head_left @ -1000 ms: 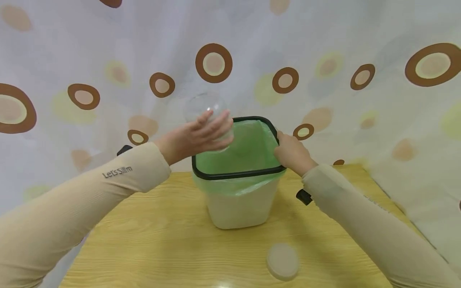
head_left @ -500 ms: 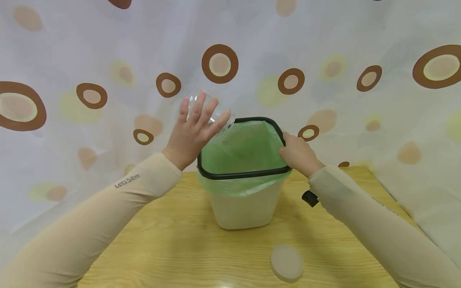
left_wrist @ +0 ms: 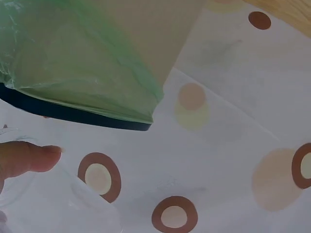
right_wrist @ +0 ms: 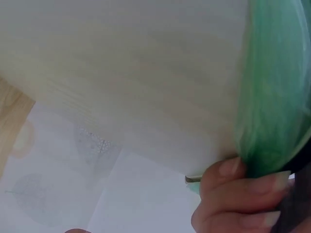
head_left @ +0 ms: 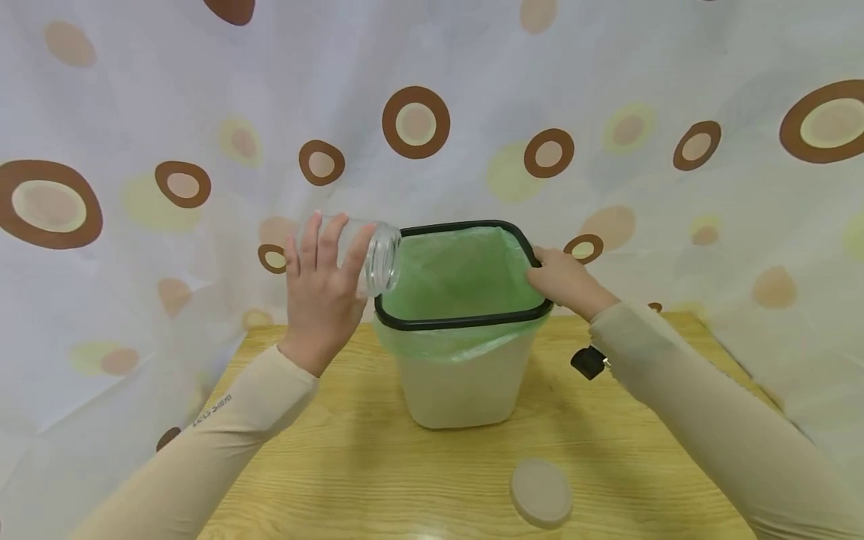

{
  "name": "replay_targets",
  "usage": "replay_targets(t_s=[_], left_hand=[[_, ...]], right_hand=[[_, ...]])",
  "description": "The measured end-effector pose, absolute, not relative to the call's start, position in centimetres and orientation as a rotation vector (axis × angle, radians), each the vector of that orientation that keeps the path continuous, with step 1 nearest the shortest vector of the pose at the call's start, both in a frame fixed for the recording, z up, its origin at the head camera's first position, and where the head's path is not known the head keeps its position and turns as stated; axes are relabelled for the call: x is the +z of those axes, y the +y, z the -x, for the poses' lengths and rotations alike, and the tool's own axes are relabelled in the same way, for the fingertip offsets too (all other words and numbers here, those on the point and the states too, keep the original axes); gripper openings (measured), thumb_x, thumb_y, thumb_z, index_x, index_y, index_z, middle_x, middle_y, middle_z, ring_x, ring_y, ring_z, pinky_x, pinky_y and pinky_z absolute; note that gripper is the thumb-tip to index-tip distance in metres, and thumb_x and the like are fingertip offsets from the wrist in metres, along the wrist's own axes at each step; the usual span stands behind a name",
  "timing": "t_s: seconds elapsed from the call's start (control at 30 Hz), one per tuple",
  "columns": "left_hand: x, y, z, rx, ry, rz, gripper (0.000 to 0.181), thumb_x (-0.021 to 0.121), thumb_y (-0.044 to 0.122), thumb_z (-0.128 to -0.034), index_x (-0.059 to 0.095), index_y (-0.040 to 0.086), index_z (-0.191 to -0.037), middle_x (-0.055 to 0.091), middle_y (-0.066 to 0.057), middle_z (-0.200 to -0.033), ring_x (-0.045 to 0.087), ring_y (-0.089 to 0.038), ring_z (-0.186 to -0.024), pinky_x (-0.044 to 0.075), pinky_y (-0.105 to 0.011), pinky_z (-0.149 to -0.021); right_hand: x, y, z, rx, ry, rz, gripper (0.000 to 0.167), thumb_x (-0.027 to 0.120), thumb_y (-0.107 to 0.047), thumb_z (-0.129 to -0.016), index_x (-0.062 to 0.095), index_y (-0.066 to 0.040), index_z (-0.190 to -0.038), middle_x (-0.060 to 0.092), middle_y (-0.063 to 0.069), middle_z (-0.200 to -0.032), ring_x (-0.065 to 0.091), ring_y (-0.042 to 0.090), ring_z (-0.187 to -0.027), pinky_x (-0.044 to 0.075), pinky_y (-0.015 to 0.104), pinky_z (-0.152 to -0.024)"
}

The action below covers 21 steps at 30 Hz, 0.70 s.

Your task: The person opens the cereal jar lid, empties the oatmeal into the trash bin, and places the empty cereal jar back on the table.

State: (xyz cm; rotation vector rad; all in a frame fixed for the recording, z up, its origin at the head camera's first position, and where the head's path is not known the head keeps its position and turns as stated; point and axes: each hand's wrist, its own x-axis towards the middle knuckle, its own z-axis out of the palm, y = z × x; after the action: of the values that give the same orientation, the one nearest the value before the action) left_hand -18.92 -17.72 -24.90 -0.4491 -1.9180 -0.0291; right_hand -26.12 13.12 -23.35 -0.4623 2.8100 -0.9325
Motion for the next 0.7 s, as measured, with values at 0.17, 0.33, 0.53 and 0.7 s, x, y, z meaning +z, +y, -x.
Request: replay_targets(t_s=[0.17,0.33,0.53,0.7], left_hand=[[-25.7,-18.3,18.0,-0.151,-1.938,0.369,0.08,0.074,-0.011,-0.0609,0.044,0.012,-0.132,0.047,-0.021,-0.132,0.038,-0.045,-0.129,0.027,-0.068,-0.102],[-26.1,-18.6,17.3,-0.217,-1.927,0.311,0.076,0.08,-0.001,-0.066,0.044,0.009,-0.133,0.047,-0.022,-0.132,0.038,-0.046,-0.129,0.028,-0.066,-0.102],[-26.3,-18.6,16.7,-0.347,-1.913,0.279,0.077,0.081,0.004,-0.0675,0.043,0.003,-0.134,0.046,-0.025,-0.133,0.039,-0.048,-0.126,0.029,-0.065,-0.099],[-26.7,-18.8,16.2,-0.435,-1.909,0.275,0.078,0.082,0.008,-0.0681,0.043,-0.002,-0.134,0.048,-0.026,-0.129,0.043,-0.045,-0.121,0.031,-0.058,-0.1]], right_hand=[[-23.4,13.4,26.0,-0.91,2.845,0.46,0.061,0.036,-0.016,-0.095,0.022,0.001,-0.152,0.056,0.016,-0.079,0.02,0.011,-0.044,0.028,0.03,-0.047],[-23.6,13.7,25.5,-0.81,2.93,0.44,0.058,0.037,-0.022,-0.096,0.032,0.003,-0.148,0.048,0.028,-0.137,0.029,0.018,-0.055,0.031,0.036,-0.055],[-23.9,14.3,24.6,-0.771,3.016,0.437,0.056,0.034,-0.032,-0.103,0.04,0.005,-0.144,0.05,0.027,-0.136,0.06,0.042,-0.094,0.048,0.052,-0.076],[-24.2,14.4,24.2,-0.785,3.052,0.454,0.055,0.033,-0.037,-0.105,0.047,0.003,-0.14,0.055,0.026,-0.132,0.06,0.043,-0.105,0.047,0.057,-0.083]])
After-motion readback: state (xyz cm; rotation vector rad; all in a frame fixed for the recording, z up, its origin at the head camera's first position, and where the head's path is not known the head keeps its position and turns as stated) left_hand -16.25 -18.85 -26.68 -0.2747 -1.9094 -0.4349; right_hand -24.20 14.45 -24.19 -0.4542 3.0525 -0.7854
